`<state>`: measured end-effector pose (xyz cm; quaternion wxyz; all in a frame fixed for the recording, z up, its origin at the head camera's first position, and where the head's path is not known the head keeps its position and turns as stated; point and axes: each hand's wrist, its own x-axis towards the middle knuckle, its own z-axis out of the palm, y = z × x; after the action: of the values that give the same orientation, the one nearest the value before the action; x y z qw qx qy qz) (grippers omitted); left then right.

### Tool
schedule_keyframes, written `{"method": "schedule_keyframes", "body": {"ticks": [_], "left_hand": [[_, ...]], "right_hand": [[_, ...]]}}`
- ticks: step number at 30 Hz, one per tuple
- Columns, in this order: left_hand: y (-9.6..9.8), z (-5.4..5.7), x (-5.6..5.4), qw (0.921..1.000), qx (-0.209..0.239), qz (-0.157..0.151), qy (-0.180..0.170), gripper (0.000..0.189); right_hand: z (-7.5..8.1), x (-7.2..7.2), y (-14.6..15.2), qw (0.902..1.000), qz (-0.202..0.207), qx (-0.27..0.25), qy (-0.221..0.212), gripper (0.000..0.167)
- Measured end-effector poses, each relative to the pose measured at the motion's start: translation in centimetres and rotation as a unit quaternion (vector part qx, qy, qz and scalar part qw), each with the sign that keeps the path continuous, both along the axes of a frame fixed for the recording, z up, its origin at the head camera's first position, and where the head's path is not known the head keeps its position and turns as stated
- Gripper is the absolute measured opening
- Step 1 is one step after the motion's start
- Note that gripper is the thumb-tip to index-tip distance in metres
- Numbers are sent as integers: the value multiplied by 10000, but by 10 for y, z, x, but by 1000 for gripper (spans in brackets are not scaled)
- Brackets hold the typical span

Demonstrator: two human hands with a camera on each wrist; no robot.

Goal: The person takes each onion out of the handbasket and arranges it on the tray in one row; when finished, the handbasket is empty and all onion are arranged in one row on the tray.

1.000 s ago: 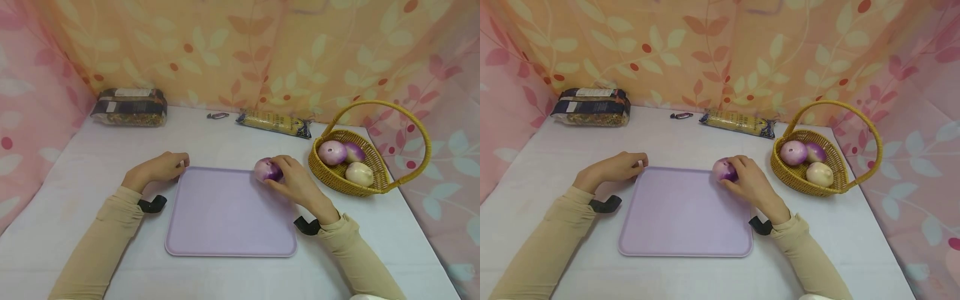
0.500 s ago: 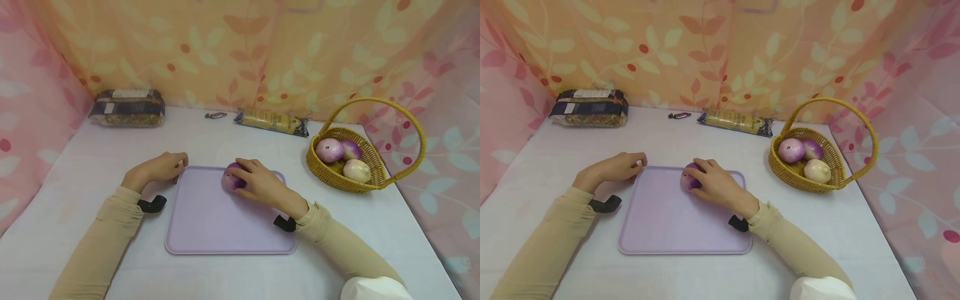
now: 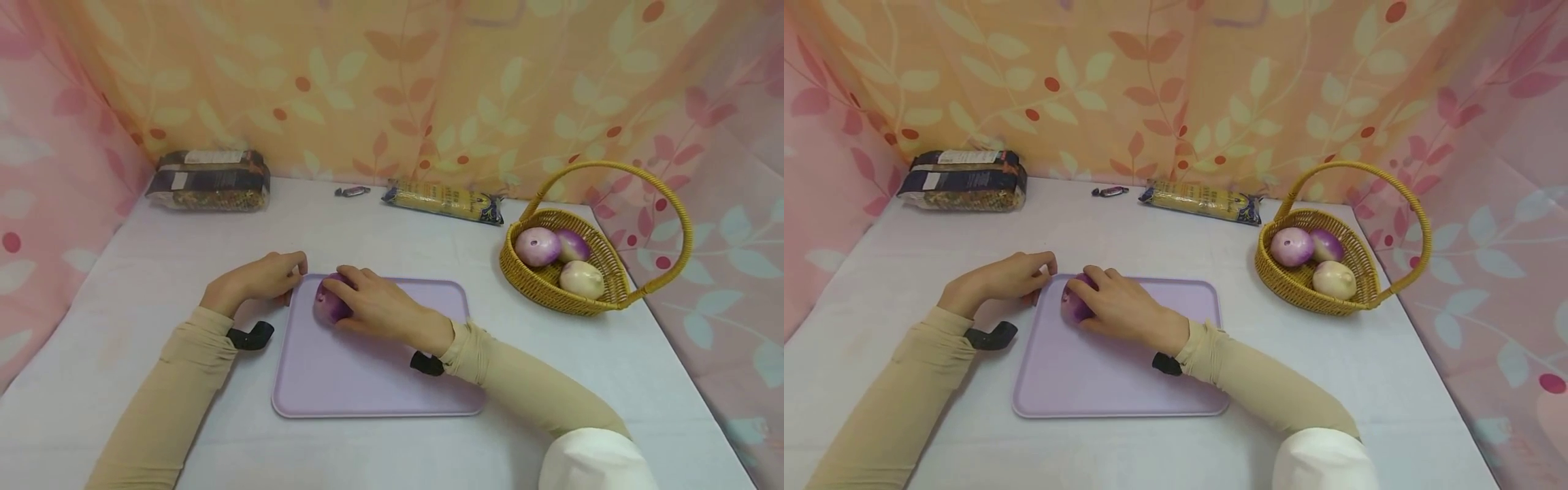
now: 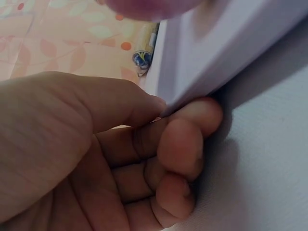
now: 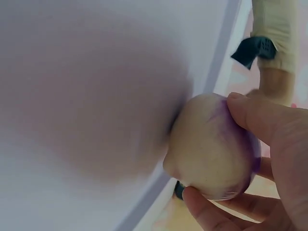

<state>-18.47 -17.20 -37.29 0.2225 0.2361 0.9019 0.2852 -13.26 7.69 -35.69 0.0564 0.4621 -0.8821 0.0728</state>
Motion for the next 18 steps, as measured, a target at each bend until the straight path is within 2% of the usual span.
{"method": "schedule_keyframes", "body": {"ticks": [6,18], "left_hand": [[-2,-1,-2,9999,3,-19,-111,16],[-3,-3,-4,9997,120,-7,-201,16]], "right_hand": [[-1,1,-17,9998,79,173,-15,65],[-2,1,-29,9993,259,54,-256,72]]}}
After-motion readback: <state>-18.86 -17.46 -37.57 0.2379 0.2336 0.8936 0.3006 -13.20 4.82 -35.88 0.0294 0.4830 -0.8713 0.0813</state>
